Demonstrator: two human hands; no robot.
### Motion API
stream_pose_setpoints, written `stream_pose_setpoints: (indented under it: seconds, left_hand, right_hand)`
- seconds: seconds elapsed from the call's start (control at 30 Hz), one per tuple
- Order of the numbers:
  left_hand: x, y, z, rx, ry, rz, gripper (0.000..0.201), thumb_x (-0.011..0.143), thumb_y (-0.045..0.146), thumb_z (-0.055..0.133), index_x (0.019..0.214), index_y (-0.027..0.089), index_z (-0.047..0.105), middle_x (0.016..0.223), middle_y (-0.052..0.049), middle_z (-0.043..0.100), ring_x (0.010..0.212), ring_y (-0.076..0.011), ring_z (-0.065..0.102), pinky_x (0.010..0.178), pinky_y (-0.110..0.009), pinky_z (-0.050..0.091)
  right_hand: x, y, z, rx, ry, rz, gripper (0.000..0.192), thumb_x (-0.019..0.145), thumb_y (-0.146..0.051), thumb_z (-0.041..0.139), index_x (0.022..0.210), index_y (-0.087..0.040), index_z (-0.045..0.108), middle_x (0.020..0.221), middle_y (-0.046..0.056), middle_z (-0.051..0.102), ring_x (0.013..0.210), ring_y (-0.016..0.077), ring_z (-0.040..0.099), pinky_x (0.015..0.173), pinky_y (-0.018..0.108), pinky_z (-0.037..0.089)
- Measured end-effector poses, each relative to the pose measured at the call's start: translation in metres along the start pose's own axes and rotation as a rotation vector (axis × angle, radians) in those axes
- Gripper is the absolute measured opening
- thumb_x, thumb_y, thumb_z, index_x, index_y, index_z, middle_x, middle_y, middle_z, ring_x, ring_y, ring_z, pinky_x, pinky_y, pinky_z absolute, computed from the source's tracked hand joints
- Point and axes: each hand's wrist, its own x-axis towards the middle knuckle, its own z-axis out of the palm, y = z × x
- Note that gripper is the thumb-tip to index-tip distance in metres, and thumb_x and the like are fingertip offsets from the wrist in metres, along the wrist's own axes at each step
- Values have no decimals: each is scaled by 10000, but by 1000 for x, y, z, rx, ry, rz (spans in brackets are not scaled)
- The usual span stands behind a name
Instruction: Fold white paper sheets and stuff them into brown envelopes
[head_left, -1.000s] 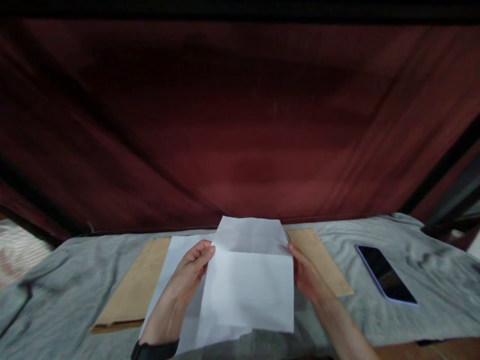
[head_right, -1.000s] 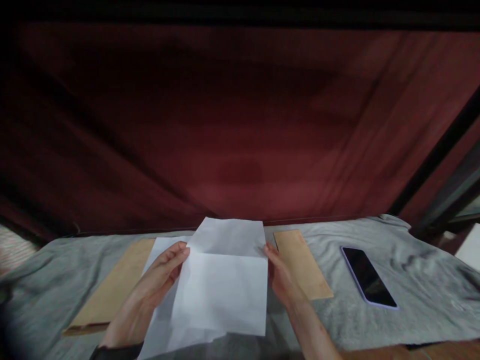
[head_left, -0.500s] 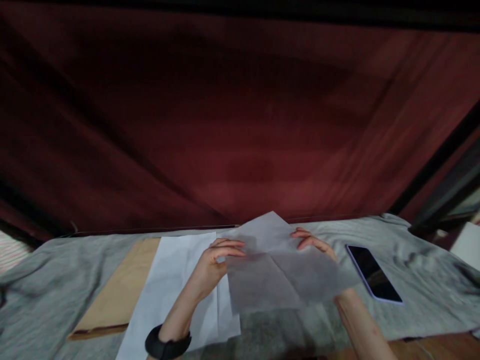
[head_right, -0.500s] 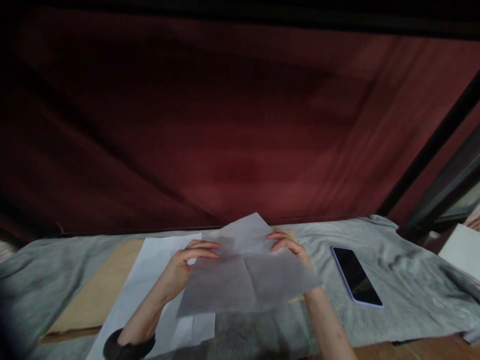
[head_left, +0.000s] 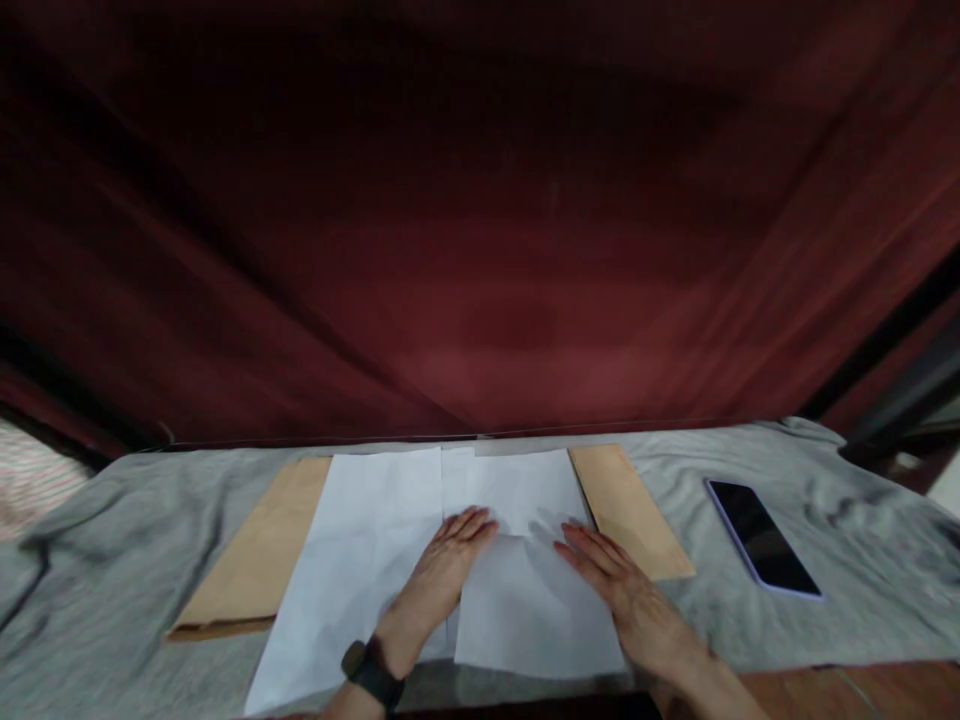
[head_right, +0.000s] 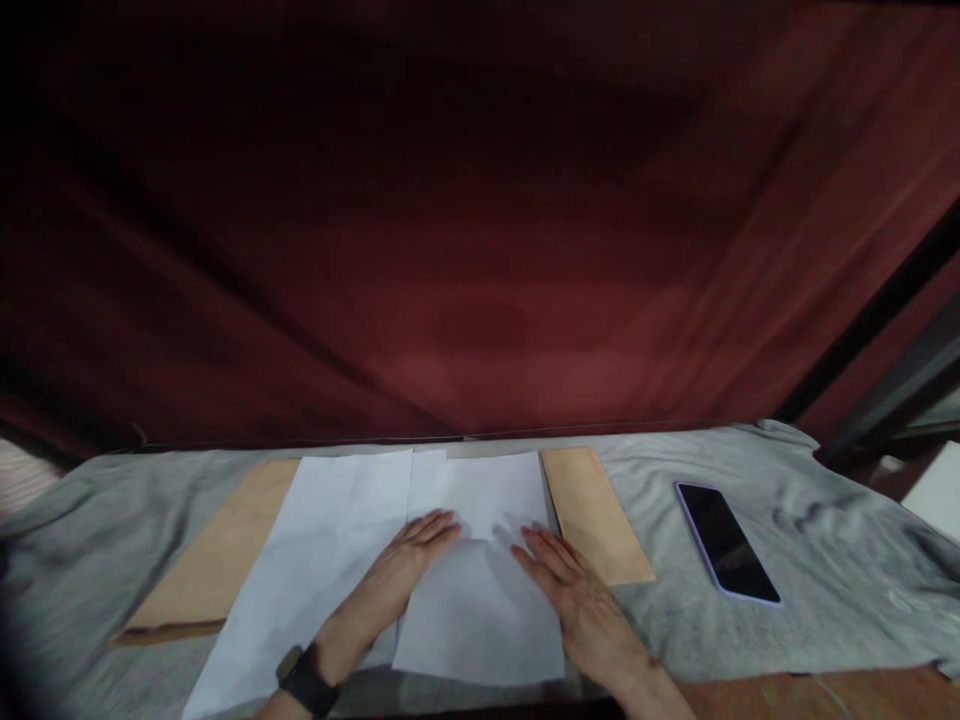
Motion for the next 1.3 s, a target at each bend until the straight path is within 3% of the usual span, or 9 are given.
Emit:
stream_pose_setpoints:
  seconds: [0.27, 0.43, 0.57, 0.67, 0.8, 0.93, 1.03, 1.17, 1.3]
  left_hand:
    - [7, -6, 1, 35, -17, -52, 754, 824, -58, 347, 1466, 301, 508, 1602, -17, 405, 1501, -182, 319, 1239, -443, 283]
    - [-8, -15, -23, -162, 38, 4, 693, 798, -55, 363, 1330, 284, 650, 1457, -16, 587, 1403, -179, 480, 1219, -438, 338]
    - [-6, 23, -23, -256, 181, 69, 520, 990, 208, 430, 1499, 311, 455, 1569, -22, 456, 1487, -190, 352, 1233, -467, 305]
    - [-2, 61, 2, -215, -18, 232, 566, 982, 350, 536, 1528, 368, 389, 1642, -5, 312, 1548, -236, 185, 1261, -534, 189]
    - [-5, 79, 22, -196, -186, 208, 713, 903, 457, 656, 1543, 369, 354, 1662, -31, 236, 1555, -285, 129, 1256, -586, 109]
    - [-14, 74, 10, -243, -338, 204, 876, 790, 601, 726, 1545, 354, 357, 1672, -60, 198, 1551, -319, 141, 1248, -591, 131]
    - [-21, 71, -2, -276, -382, 200, 929, 725, 499, 806, 1536, 341, 381, 1661, -62, 248, 1542, -319, 189, 1249, -574, 153]
    - [-36, 56, -9, -326, -311, 143, 730, 765, 194, 707, 1460, 310, 516, 1602, -47, 398, 1497, -258, 332, 1237, -473, 266]
    - [-52, 24, -11, -432, -183, 131, 638, 777, 146, 661, 1395, 288, 591, 1516, -49, 527, 1407, -240, 474, 1191, -428, 365]
  right_hand:
    - [-5, 9, -13, 42, -180, -39, 909, 628, 32, 496, 1477, -291, 505, 1588, 35, 414, 1485, 224, 351, 1252, 462, 234]
    - [-12, 13, -15, 108, -148, 21, 947, 568, 52, 472, 1433, -323, 560, 1563, 10, 454, 1441, 220, 428, 1243, 427, 265]
    - [-19, 7, -10, 128, -124, 39, 927, 604, 52, 488, 1430, -363, 555, 1583, -18, 421, 1459, 216, 399, 1243, 418, 265]
    - [-20, 5, -11, 157, -128, -12, 820, 702, -2, 559, 1437, -366, 544, 1599, -6, 393, 1470, 231, 380, 1255, 446, 231]
    - [-19, 5, -17, 218, -153, -54, 674, 813, -107, 617, 1431, -366, 549, 1580, 8, 422, 1462, 240, 395, 1258, 464, 219]
    - [-21, 4, -25, 280, -166, 20, 500, 929, -214, 581, 1391, -406, 578, 1535, -19, 487, 1438, 227, 433, 1260, 472, 213]
    - [-23, 4, -30, 374, -173, 74, 374, 967, -338, 581, 1330, -413, 636, 1470, -22, 564, 1403, 232, 482, 1257, 480, 221]
    - [-23, 6, -35, 515, -158, 106, 305, 937, -394, 633, 1230, -382, 717, 1380, -4, 647, 1355, 258, 532, 1244, 492, 247]
    - [-22, 9, -36, 564, -142, 157, 314, 945, -465, 600, 1193, -341, 746, 1309, 16, 695, 1312, 284, 564, 1179, 497, 358]
